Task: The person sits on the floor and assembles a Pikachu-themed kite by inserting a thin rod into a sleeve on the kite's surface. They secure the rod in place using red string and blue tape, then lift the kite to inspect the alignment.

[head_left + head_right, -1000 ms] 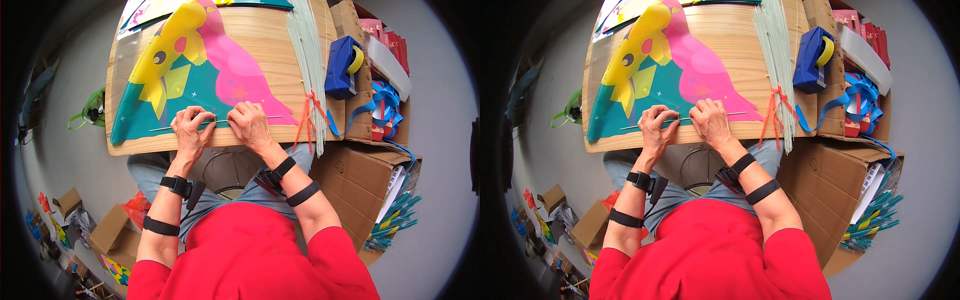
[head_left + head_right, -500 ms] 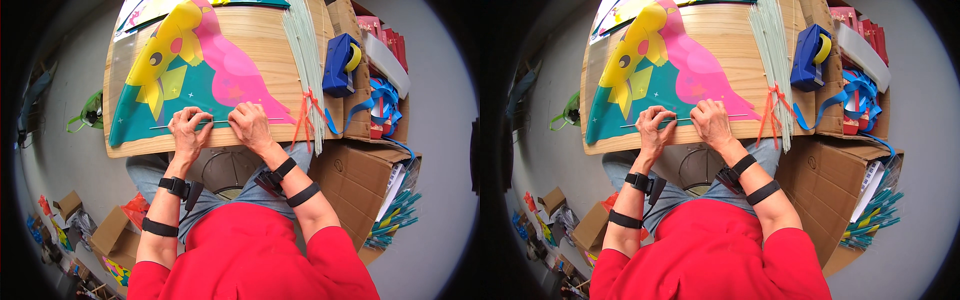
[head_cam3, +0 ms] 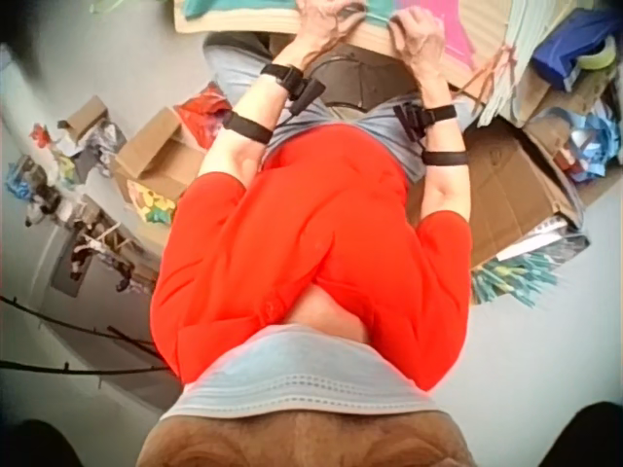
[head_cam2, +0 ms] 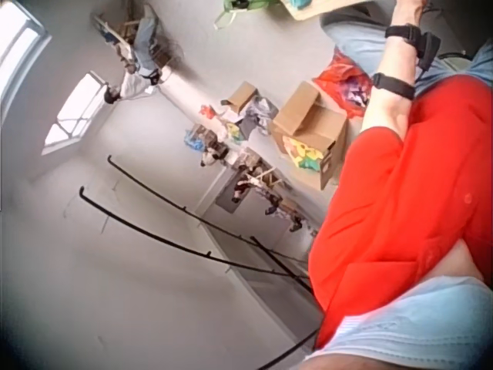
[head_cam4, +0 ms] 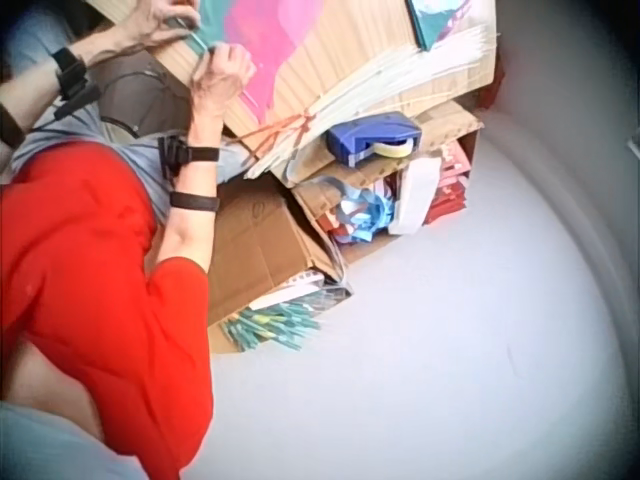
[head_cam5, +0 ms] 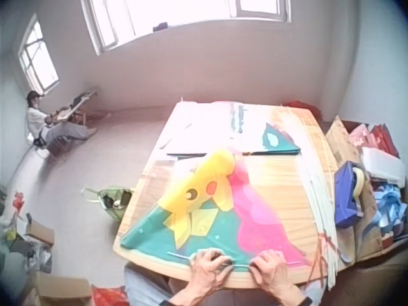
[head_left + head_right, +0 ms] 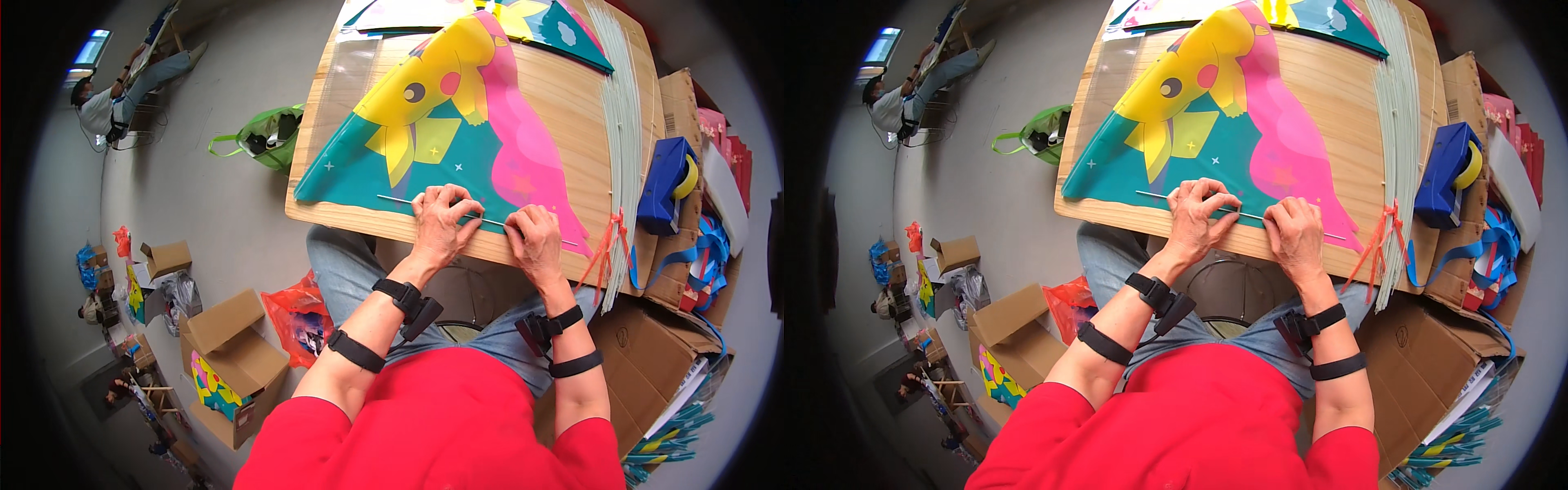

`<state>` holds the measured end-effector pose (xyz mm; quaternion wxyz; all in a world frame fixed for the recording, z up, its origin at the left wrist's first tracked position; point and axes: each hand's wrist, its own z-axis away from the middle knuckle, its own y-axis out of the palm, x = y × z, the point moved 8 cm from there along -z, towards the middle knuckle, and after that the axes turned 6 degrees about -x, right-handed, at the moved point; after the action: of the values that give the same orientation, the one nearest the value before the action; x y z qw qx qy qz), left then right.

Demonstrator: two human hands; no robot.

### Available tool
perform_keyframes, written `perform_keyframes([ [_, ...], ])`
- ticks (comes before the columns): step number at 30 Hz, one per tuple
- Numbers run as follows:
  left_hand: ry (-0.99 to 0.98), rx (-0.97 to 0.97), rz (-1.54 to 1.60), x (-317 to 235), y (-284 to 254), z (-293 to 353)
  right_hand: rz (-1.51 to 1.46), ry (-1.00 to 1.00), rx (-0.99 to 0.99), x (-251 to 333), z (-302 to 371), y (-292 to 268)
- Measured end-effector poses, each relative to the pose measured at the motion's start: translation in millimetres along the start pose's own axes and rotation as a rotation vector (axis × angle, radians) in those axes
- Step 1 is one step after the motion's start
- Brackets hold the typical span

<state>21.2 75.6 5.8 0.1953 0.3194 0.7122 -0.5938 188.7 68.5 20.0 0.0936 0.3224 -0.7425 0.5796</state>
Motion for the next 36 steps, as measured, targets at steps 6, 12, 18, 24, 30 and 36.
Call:
perform_keyframes([
  [6,-0.004,0.005,0.002,-0.8,0.1,0.3,-0.008,0.005,-0.002,0.6,-1.4,-0.1],
  [12,-0.005,0.015,-0.023,1.2,-0.5,0.3,-0.024,0.014,0.034,1.8,-2.3,0.2],
  [18,0.015,0.030,-0.021,-2.1,-0.7,-2.0,-0.007,0.010,0.014,-3.7,-1.6,1.9],
  [24,0.039,0.045,-0.044,-2.6,0.6,-0.4,-0.023,0.021,0.006,-4.4,-1.7,1.7],
  [30,0.036,0.049,-0.025,0.9,-2.0,0.8,-0.026,0.022,0.005,-4.0,-1.5,1.2],
  [36,0.048,0.080,-0.021,-2.3,-1.4,-0.2,-0.018,0.034,0.013,-3.3,-0.7,1.1],
])
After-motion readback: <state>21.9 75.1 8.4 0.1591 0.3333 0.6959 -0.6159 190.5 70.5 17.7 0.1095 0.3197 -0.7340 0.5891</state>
